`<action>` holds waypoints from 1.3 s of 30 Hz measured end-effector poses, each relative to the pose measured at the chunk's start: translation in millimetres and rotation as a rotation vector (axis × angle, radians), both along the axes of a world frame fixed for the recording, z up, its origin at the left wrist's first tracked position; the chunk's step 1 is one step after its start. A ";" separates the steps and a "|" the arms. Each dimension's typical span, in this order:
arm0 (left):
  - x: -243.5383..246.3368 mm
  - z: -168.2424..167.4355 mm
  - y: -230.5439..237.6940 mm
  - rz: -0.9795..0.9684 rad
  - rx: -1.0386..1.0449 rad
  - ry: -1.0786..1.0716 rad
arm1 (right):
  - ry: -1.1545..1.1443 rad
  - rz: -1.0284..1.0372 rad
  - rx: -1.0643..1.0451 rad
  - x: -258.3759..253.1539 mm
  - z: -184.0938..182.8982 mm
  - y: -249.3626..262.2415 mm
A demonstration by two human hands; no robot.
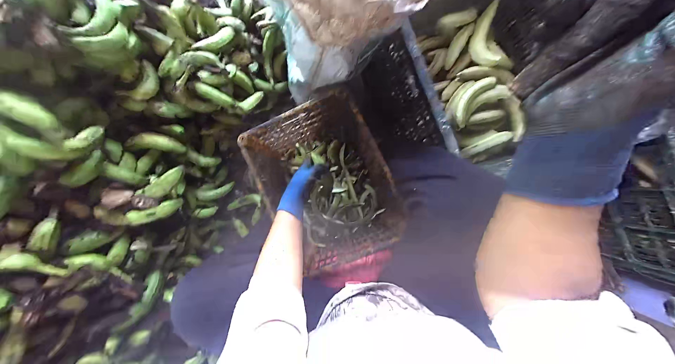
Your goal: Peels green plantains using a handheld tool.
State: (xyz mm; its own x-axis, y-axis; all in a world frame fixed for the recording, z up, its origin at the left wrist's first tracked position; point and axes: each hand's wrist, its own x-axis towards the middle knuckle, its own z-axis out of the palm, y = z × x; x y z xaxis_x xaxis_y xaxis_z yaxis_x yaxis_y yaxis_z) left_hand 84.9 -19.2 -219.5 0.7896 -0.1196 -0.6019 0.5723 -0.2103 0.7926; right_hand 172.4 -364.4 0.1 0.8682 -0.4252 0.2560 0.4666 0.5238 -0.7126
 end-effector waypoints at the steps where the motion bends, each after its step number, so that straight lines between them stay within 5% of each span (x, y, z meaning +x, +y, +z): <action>1: -6.4 26.6 6.4 0.089 -0.144 -0.044 | 0.022 0.020 0.038 -3.6 1.1 7.1; 3: -18.3 71.3 10.7 0.235 -0.461 -0.183 | 0.022 0.047 0.073 -12.0 8.2 21.1; 6: -31.9 92.5 6.9 0.363 -0.864 -0.329 | -0.049 0.082 0.047 -30.0 16.1 43.3; 9: -58.1 112.1 -3.6 0.442 -0.850 -0.309 | 0.105 0.215 -0.177 -84.5 4.0 77.6; 14: -74.0 152.4 11.6 0.377 -0.577 -0.455 | 0.538 0.551 -0.297 -191.3 -95.9 133.4; 16: -74.0 168.9 18.0 0.363 -0.485 -0.537 | 0.586 0.582 -0.442 -206.4 -87.3 141.0; 21: -86.6 192.9 11.0 0.377 -0.353 -0.605 | -0.216 0.346 -0.441 -184.7 5.9 142.7; 23: -89.7 193.7 16.2 0.362 -0.425 -0.624 | -0.106 0.381 -0.666 -182.2 -20.8 138.0; 26: -82.3 187.4 32.5 0.341 -0.690 -0.645 | 0.452 0.836 -0.905 -191.4 -90.9 132.2; 28: -64.1 185.1 35.0 0.344 -0.823 -0.608 | 0.634 0.934 -0.800 -174.2 -72.9 131.8; 30: -61.4 185.9 20.7 0.389 -0.503 -0.498 | 0.646 0.844 -0.550 -150.5 -34.5 124.4; 32: -41.5 186.6 7.0 0.219 -0.011 -0.479 | 0.424 0.720 -0.397 -106.9 -10.4 109.7; 35: -13.0 182.2 1.0 -0.125 0.383 -0.657 | -0.003 0.556 -0.478 -50.8 25.8 96.5; 37: -14.6 194.0 6.7 -0.118 0.227 -0.681 | -0.211 0.463 -0.544 -29.4 32.7 100.3; 39: -18.8 204.6 14.8 0.022 -0.161 -0.551 | -0.222 0.437 -0.609 -19.3 14.4 108.0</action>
